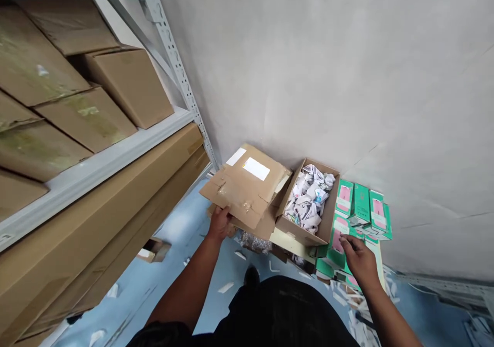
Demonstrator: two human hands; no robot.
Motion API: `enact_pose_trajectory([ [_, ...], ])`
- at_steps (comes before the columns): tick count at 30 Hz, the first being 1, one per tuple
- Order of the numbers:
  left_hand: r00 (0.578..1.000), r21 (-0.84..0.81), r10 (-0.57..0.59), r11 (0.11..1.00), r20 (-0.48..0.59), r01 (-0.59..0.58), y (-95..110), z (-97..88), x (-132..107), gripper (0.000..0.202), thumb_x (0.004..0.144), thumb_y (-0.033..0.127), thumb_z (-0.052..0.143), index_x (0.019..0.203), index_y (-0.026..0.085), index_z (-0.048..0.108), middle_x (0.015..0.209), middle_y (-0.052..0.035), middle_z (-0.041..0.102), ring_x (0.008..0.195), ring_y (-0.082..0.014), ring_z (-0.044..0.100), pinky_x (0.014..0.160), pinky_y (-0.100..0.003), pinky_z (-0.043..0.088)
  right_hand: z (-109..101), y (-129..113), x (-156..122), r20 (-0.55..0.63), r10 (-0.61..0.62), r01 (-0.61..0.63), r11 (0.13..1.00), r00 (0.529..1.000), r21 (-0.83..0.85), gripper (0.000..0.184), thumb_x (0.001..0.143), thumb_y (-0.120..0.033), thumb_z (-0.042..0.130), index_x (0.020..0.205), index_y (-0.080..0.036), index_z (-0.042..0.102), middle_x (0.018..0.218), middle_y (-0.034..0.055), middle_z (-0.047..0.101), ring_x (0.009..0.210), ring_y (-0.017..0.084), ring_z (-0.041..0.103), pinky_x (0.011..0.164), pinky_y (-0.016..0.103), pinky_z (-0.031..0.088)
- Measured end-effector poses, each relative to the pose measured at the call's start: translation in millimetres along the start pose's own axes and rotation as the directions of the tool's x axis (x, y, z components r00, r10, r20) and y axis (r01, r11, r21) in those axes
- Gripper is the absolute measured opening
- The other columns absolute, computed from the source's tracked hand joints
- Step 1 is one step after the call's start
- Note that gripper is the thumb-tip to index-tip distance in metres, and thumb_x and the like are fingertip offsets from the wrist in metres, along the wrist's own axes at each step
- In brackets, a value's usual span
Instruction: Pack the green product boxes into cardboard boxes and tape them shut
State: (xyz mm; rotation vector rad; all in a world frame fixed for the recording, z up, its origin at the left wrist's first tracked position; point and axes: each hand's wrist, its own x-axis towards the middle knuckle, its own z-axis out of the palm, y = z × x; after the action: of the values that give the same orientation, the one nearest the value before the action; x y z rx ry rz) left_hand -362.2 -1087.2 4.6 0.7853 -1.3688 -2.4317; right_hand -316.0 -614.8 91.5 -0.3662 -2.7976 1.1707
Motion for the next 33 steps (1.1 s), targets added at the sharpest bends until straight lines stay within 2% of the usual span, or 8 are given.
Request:
enact_pose_trajectory([
  [5, 0.987, -0.020, 0.066, 0.998, 0.145, -0.064, 53, -4.7, -10, 0.054, 0.070, 0.044, 0.089, 0.115, 0.022, 0.068, 0.115, -0.0063, 0.076, 0.107, -0.0240, 0.070, 0.091, -0.035, 0.059, 1, -17, -12, -0.029, 0.000, 0.000, 1.000, 1.000, 0.001, 0.046, 0.085, -0.064, 0.061, 0.097, -0.022, 0.078, 0.107, 0.0108, 0.079, 0.104, 0.033, 0.072, 0.090, 0.041, 0.055],
  [9, 0.942, 0.049, -0.003, 0.999, 0.335, -0.015, 76, 15.3, -25, 0.054, 0.071, 0.046, 0.089, 0.115, 0.021, 0.070, 0.111, -0.0075, 0.077, 0.109, -0.0289, 0.071, 0.093, -0.041, 0.059, -15, -36, -22, -0.136, 0.003, 0.015, 0.991, 0.991, 0.131, 0.048, 0.090, -0.063, 0.059, 0.107, -0.021, 0.075, 0.112, 0.0126, 0.077, 0.107, 0.031, 0.071, 0.095, 0.042, 0.054],
  [12, 0.840, 0.176, -0.118, 0.984, 0.530, 0.027, 78, 48.5, -42, 0.056, 0.071, 0.049, 0.089, 0.115, 0.019, 0.072, 0.107, -0.0090, 0.078, 0.109, -0.0320, 0.071, 0.092, -0.043, 0.059, -42, -46, -34, -0.300, 0.040, 0.066, 0.940, 0.953, 0.335, 0.052, 0.096, -0.061, 0.052, 0.121, -0.018, 0.068, 0.122, 0.0152, 0.074, 0.109, 0.029, 0.070, 0.095, 0.043, 0.055],
  [15, 0.686, 0.328, -0.239, 0.945, 0.687, 0.000, 69, 91.8, -69, 0.058, 0.074, 0.054, 0.085, 0.118, 0.018, 0.072, 0.106, -0.0095, 0.078, 0.108, -0.0327, 0.071, 0.091, -0.043, 0.060, -79, -41, -54, -0.416, 0.065, 0.123, 0.903, 0.907, 0.411, 0.052, 0.095, -0.058, 0.055, 0.126, -0.018, 0.065, 0.128, 0.0149, 0.070, 0.113, 0.029, 0.067, 0.096, 0.042, 0.054],
  [18, 0.537, 0.437, -0.335, 0.896, 0.774, -0.072, 50, 137.5, -111, 0.057, 0.077, 0.056, 0.082, 0.120, 0.020, 0.072, 0.104, -0.0093, 0.079, 0.105, -0.0314, 0.072, 0.091, -0.044, 0.059, -115, -16, -85, -0.470, 0.171, 0.078, 0.882, 0.866, 0.465, 0.047, 0.087, -0.055, 0.069, 0.118, -0.019, 0.068, 0.113, 0.0104, 0.075, 0.105, 0.028, 0.068, 0.091, 0.039, 0.053],
  [20, 0.464, 0.453, -0.356, 0.884, 0.811, -0.113, 31, 167.6, -145, 0.059, 0.079, 0.059, 0.080, 0.123, 0.020, 0.071, 0.105, -0.0097, 0.078, 0.105, -0.0309, 0.072, 0.094, -0.045, 0.058, -136, 10, -111, -0.520, 0.266, 0.067, 0.841, 0.812, 0.536, 0.043, 0.084, -0.052, 0.072, 0.112, -0.020, 0.068, 0.103, 0.0072, 0.075, 0.098, 0.026, 0.067, 0.088, 0.037, 0.052],
  [28, 0.331, 0.365, -0.286, 0.909, 0.899, -0.204, -79, 282.0, -320, 0.058, 0.081, 0.050, 0.076, 0.128, 0.018, 0.064, 0.120, -0.0108, 0.075, 0.108, -0.0282, 0.070, 0.096, -0.040, 0.054, -233, 151, -245, -0.628, 0.501, 0.068, 0.747, 0.596, 0.661, 0.037, 0.079, -0.051, 0.073, 0.103, -0.022, 0.069, 0.103, 0.0043, 0.075, 0.098, 0.025, 0.066, 0.086, 0.036, 0.051],
  [33, 0.204, 0.405, -0.357, 0.866, 0.912, -0.293, -156, 333.3, -435, 0.045, 0.083, 0.045, 0.070, 0.118, 0.018, 0.064, 0.115, -0.0082, 0.075, 0.101, -0.0253, 0.070, 0.089, -0.036, 0.054, -295, 229, -337, -0.656, 0.631, 0.045, 0.706, 0.414, 0.707, 0.034, 0.078, -0.048, 0.072, 0.099, -0.022, 0.069, 0.099, 0.0029, 0.075, 0.096, 0.024, 0.064, 0.082, 0.034, 0.051],
])
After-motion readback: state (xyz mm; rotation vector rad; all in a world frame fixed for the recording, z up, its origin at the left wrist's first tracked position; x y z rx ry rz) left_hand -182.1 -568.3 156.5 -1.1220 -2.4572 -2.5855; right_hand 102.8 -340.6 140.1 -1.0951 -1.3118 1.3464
